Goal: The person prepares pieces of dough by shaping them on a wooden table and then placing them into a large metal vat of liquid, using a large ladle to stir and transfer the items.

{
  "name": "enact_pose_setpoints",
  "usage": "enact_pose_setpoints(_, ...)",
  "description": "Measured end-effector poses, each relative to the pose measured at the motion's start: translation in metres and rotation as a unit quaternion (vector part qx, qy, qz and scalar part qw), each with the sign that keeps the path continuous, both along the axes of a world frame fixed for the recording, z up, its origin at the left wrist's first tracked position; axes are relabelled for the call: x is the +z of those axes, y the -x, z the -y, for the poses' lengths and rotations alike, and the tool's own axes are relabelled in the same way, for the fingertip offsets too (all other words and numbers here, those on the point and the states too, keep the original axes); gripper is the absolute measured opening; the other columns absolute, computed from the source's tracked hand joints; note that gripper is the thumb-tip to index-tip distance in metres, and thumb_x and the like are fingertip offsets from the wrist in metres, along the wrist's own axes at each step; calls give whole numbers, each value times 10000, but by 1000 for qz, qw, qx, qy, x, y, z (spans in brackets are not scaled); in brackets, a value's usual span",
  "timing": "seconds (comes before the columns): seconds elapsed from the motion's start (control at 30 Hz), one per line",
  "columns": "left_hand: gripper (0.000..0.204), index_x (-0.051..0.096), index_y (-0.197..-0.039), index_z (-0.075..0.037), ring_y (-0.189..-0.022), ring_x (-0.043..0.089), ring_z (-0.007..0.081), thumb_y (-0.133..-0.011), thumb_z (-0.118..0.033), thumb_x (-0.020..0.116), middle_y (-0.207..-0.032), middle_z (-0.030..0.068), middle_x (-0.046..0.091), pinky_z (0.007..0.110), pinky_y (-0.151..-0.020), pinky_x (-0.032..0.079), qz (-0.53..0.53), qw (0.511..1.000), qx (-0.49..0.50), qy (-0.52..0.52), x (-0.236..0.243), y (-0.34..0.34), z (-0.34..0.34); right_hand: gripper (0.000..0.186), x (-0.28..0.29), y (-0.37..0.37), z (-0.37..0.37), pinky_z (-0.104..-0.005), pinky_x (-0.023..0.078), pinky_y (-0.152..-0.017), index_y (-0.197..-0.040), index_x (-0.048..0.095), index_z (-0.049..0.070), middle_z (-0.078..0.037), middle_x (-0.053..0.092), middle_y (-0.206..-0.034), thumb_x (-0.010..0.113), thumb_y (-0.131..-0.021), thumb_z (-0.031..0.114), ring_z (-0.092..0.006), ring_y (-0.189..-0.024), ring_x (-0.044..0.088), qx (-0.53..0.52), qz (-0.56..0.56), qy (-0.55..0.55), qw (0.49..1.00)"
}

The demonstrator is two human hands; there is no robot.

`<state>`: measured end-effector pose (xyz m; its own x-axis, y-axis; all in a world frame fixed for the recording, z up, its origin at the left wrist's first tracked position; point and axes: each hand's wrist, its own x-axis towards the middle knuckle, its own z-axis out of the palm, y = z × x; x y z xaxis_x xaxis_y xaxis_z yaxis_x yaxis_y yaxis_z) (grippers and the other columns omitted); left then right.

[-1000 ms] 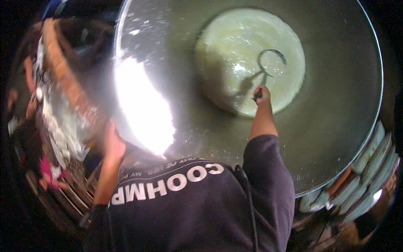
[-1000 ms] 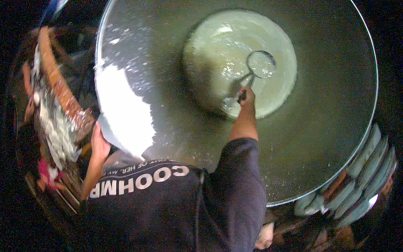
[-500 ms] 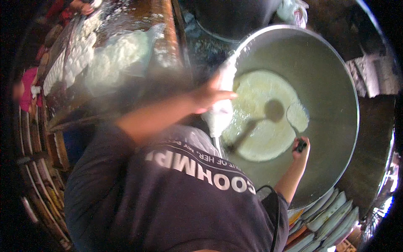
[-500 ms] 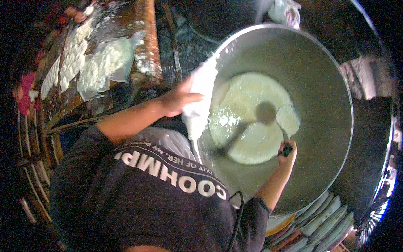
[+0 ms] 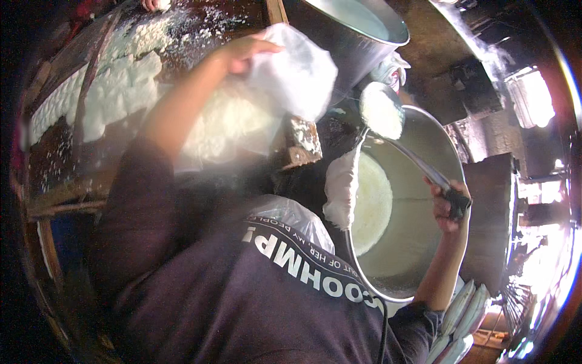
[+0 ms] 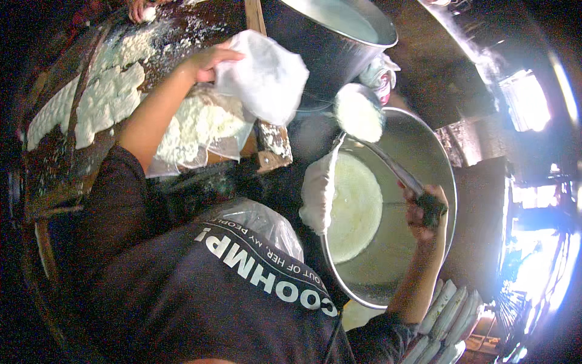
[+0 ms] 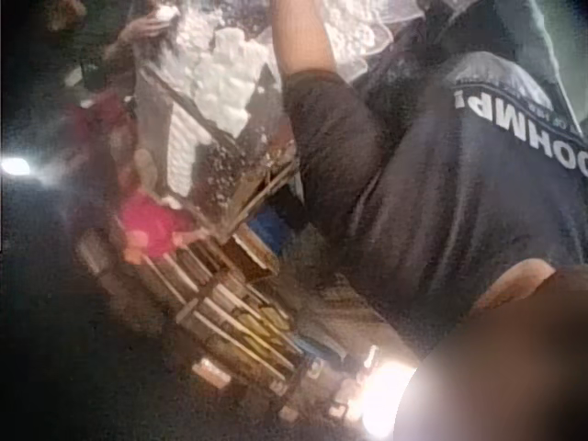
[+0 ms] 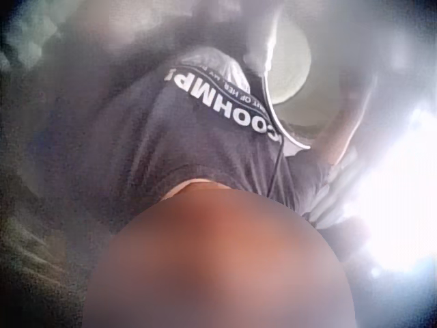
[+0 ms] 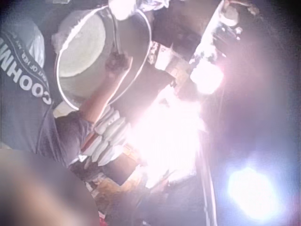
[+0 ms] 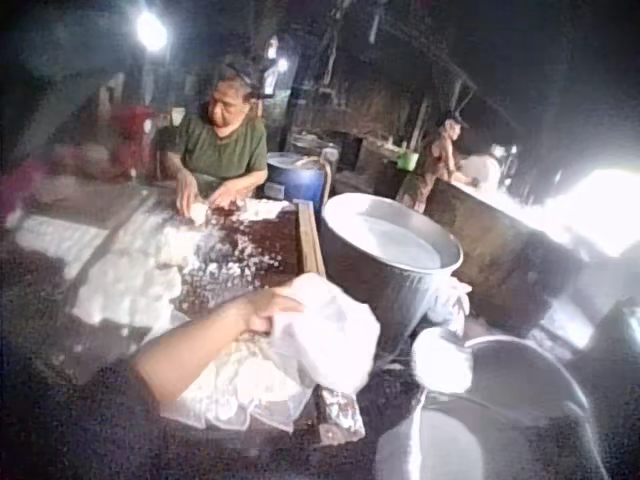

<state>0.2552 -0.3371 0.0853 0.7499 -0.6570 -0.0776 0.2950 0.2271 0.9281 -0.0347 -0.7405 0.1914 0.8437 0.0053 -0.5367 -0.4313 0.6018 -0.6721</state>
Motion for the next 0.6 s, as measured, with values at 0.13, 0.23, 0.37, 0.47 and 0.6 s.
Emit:
enact_pose_setpoints(0.13, 639, 255, -1243, -93, -971, 498, 209, -711, -66, 607, -1132, 110, 451, 364, -811, 435, -25, 994, -14, -105, -48, -50, -64, 620, 19, -50, -55, -227, 432, -318, -1173, 180, -174, -182, 506, -821, 410, -792, 257, -157, -444, 508, 86, 24, -133, 987)
enact_pose_setpoints(0.23, 837, 34, -1330, -103, -1091, 399, 234, -704, -13, 581, -1339, 152, 209, 363, -901, 342, -38, 985, -86, -146, -95, -82, -87, 541, 32, -86, -111, -236, 436, -320, -1102, 328, -159, -136, 507, -717, 430, -775, 261, -139, -406, 491, 114, -9, -99, 989)
enact_pose_setpoints(0.37, 828, 12, -1329, -104, -1094, 390, 237, -710, 14, 549, -1346, 161, 182, 360, -893, 351, -40, 982, -105, -153, -90, -82, -78, 383, 33, -116, -149, -223, 359, -293, -941, 462, -88, -133, 533, -683, 442, -779, 259, -130, -399, 470, 167, 4, 99, 981)
enact_pose_setpoints(0.47, 828, 11, -1329, -105, -1090, 394, 237, -709, 20, 546, -1345, 166, 181, 370, -876, 366, -31, 979, -112, -165, -77, -78, -81, 276, 36, -121, -181, -221, 326, -295, -812, 502, -35, -117, 530, -634, 467, -757, 234, -119, -388, 456, 153, 38, 280, 947)
enact_pose_setpoints(0.6, 771, 107, -1317, -185, -888, 526, 192, -717, 27, 541, -1097, 119, 455, 332, -730, 456, -56, 979, -85, -176, -77, -75, -82, 172, 29, -120, -185, -216, 327, -327, -754, 515, 12, -92, 534, -623, 477, -745, 180, -106, -392, 453, 127, 70, 384, 912)
